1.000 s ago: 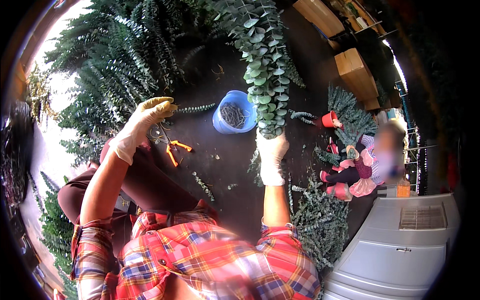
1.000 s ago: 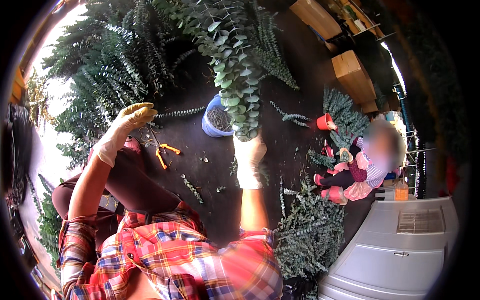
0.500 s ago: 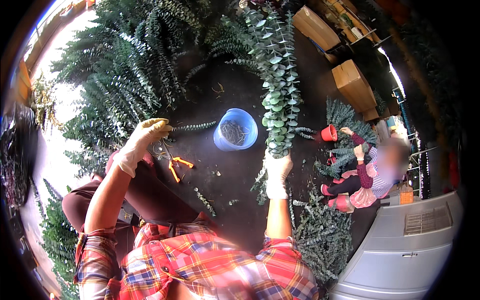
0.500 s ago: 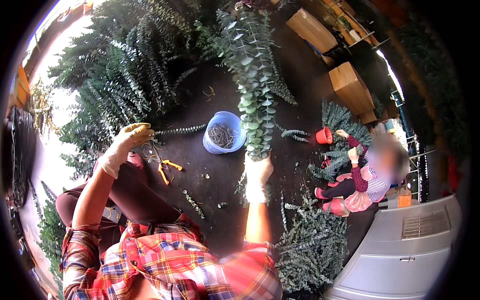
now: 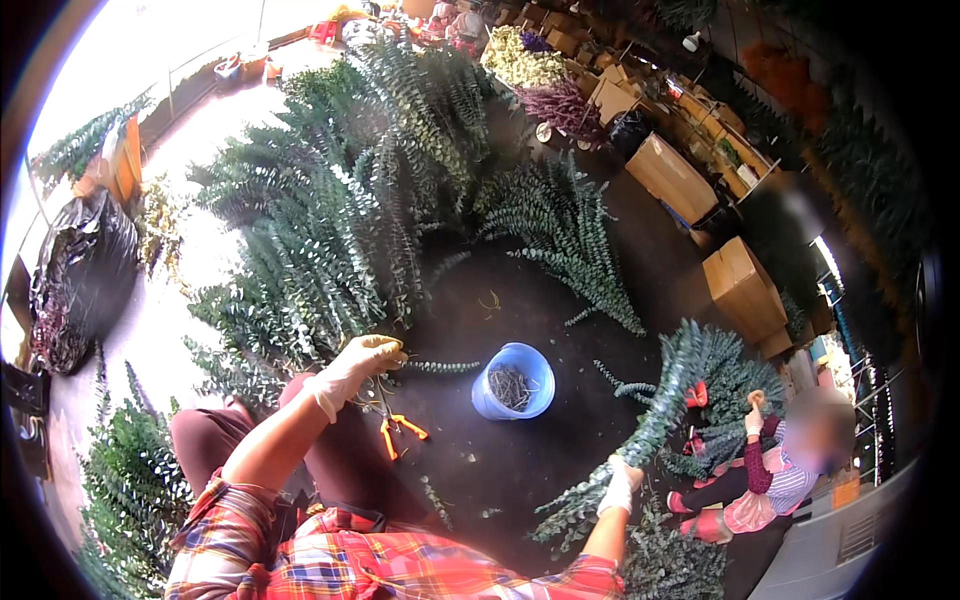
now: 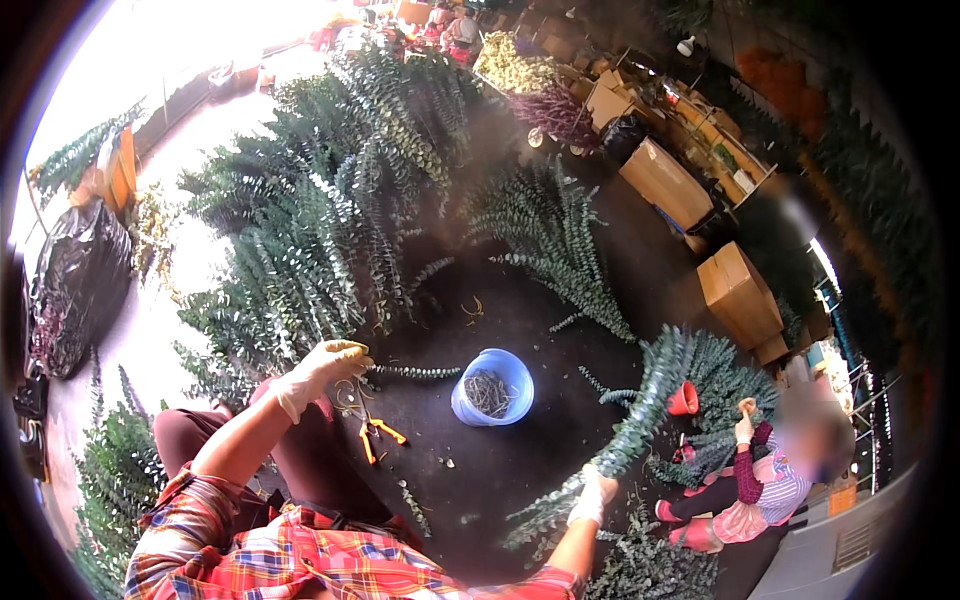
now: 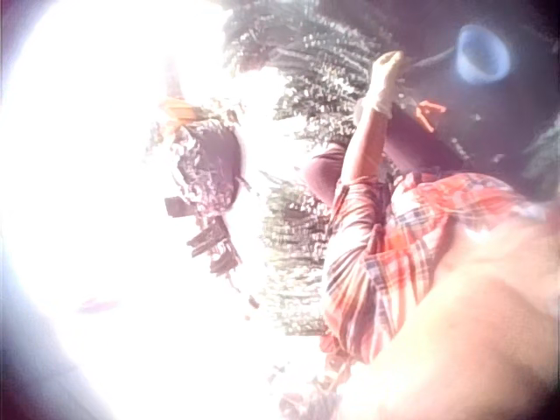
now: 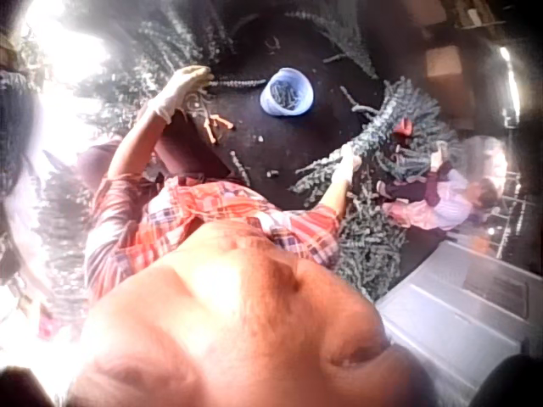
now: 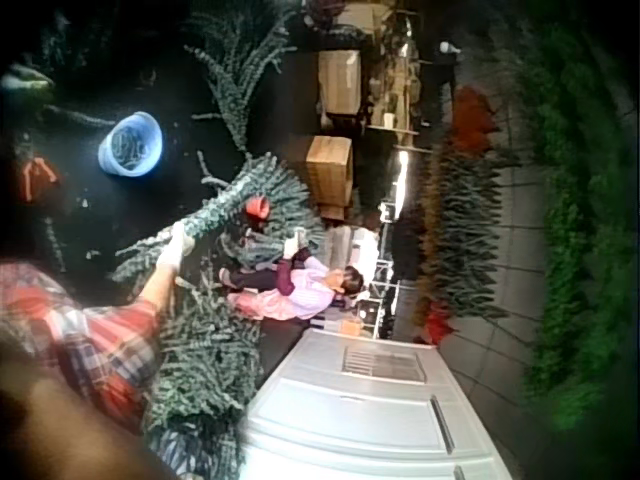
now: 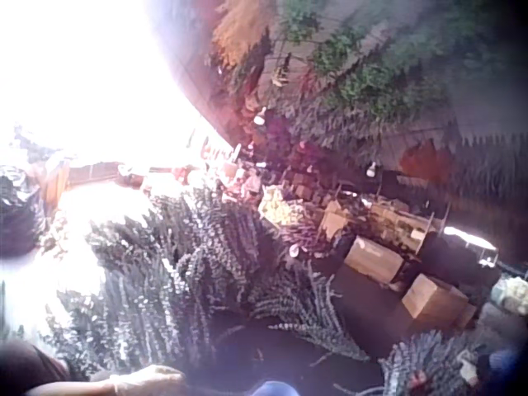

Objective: The person sits on the floor and repeatedly picks up strands of artificial eucalyptus, untangles them, and arranges them into a larger bundle. The person handles the foliage by hand, occasionally using a blue bucket to hold the assembled pieces.

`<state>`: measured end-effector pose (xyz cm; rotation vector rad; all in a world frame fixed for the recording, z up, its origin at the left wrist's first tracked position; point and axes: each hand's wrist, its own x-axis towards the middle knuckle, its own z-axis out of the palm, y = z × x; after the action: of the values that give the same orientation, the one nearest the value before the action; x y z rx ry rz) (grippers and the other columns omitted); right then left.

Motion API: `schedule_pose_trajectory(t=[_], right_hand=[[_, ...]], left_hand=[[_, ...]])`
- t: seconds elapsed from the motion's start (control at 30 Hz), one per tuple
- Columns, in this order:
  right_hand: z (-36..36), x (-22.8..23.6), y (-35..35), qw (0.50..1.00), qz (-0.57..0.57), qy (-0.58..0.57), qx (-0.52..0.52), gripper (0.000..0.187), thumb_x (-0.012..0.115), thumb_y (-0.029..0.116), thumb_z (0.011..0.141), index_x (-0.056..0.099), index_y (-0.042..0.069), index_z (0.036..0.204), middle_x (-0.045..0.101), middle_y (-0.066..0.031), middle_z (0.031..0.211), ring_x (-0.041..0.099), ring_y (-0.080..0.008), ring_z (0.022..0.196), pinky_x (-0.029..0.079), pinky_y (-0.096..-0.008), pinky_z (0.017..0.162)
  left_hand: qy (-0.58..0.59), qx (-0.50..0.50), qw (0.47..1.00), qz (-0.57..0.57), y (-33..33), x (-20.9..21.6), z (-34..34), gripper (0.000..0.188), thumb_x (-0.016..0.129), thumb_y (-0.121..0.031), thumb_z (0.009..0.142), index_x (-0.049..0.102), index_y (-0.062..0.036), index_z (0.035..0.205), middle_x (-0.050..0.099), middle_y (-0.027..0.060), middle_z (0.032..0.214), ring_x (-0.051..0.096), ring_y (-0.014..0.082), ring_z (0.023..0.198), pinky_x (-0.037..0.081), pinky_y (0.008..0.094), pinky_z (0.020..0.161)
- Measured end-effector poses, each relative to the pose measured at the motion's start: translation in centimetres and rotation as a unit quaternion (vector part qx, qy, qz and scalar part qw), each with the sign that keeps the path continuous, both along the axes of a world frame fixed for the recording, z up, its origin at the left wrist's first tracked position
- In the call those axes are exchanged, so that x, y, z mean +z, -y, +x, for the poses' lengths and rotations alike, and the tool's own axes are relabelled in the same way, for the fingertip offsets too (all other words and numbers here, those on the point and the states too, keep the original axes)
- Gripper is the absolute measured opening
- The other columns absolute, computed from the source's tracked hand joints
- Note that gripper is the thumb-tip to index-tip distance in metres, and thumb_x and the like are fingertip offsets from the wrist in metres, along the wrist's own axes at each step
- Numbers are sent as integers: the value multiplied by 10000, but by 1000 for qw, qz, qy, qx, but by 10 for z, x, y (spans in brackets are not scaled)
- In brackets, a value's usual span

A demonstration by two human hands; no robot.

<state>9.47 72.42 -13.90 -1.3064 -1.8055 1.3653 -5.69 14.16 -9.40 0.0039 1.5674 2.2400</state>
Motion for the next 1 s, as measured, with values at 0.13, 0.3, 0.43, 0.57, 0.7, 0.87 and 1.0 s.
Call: schedule_pose_trajectory(t=[0.13, 0.3, 0.43, 0.57, 0.7, 0.87, 1.0], right_hand=[[14, 38, 39, 998, -24, -53, -27, 459, 790, 85, 620, 641, -63, 1029, 671, -145, 1021, 649, -242, 838, 522, -364, 758], [38, 23, -32, 981, 34, 168, -96, 544, 815, 184, 589, 647, -80, 1033, 672, -198, 1050, 666, -289, 909, 522, -377, 804], [42, 61, 18, 988, 38, 99, -116, 469, 787, 148, 642, 637, -79, 1024, 665, -181, 1043, 644, -266, 893, 506, -390, 809], [35, 87, 51, 994, 14, 29, -101, 343, 765, 138, 680, 649, -71, 926, 674, -149, 910, 624, -241, 759, 486, -397, 699], [43, 65, 16, 989, 52, 75, -113, 295, 758, 129, 649, 680, -46, 873, 693, -124, 863, 640, -212, 735, 496, -386, 669], [62, 4, -45, 990, 53, 71, -109, 326, 733, 174, 619, 689, -42, 859, 704, -169, 877, 686, -259, 784, 520, -372, 705], [57, -7, -55, 988, 53, 107, -99, 369, 723, 210, 606, 687, -43, 872, 702, -181, 920, 690, -278, 839, 530, -368, 737]], left_hand=[[1, 7, 1000, -17, 15, 0, 7, 441, 657, -327, 886, 575, -9, 1179, 673, 111, 1061, 633, 156, 941, 494, 286, 831], [-2, 12, 1000, -7, 4, 1, 1, 444, 636, -307, 898, 549, -1, 1207, 665, 129, 1089, 635, 201, 973, 489, 330, 880], [-12, -4, 1000, -27, 5, 5, 1, 484, 625, -354, 894, 543, -8, 1222, 661, 134, 1106, 634, 220, 998, 477, 339, 899], [-37, -4, 998, -49, 9, 21, 7, 554, 626, -380, 884, 513, 17, 1253, 656, 136, 1105, 621, 196, 970, 460, 318, 897], [-18, -2, 999, -51, 3, 14, 5, 492, 625, -388, 888, 566, -25, 1215, 673, 111, 1083, 620, 178, 982, 451, 322, 928], [-1, -25, 996, -88, -3, 10, 2, 499, 626, -427, 885, 578, -58, 1217, 672, 92, 1113, 617, 167, 993, 434, 301, 909], [-5, -29, 994, -107, 5, 6, -2, 472, 606, -436, 893, 593, -92, 1217, 676, 64, 1114, 612, 140, 982, 430, 289, 878]])
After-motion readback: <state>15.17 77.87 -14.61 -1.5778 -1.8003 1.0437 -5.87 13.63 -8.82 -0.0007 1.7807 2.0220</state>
